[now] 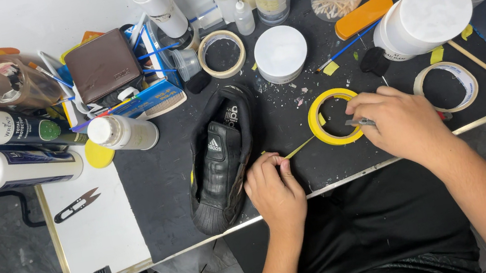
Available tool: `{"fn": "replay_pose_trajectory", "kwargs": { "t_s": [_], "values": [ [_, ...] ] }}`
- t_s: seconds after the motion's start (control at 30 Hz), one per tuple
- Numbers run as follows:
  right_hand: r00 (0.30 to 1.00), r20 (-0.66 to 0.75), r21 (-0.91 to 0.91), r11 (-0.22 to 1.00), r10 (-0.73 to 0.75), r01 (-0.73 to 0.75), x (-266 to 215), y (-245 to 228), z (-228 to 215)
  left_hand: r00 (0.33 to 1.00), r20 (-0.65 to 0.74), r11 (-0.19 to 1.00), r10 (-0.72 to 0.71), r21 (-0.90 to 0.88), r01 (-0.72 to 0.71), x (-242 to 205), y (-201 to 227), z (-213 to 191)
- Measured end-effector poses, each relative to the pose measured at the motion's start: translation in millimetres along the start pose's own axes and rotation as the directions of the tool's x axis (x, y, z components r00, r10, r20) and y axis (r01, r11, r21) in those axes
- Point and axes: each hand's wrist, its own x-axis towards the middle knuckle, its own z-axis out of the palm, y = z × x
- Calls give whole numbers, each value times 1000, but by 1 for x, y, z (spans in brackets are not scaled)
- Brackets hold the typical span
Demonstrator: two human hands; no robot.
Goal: The person applies yellow masking tape to the side of a black sneaker, covering the white stripes. They use a utility knife to cut the tape and trim the edges for a clean finish. The person repeats this process on different sections of the shoe.
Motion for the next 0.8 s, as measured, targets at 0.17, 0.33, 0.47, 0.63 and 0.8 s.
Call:
{"fn": "replay_pose_trajectory", "kwargs": {
  "t_s": [0.17,0.33,0.47,0.63,0.8],
  "values": [
    [987,-159,219,973,-31,66,4,2,-1,996,18,996,85,36,-86,-5,2,-2],
    [963,-133,436,886,234,-155,-19,-13,5,995,28,994,96,41,-97,-7,0,0],
    [966,65,659,716,250,-230,-27,-16,26,992,38,992,119,34,-120,-6,2,-3],
    [995,11,729,680,103,-78,-27,0,52,974,93,978,208,-13,-207,7,-3,-15],
    [994,69,717,689,83,-107,-32,16,67,941,137,946,308,-150,-288,17,-15,-25]
  ]
}}
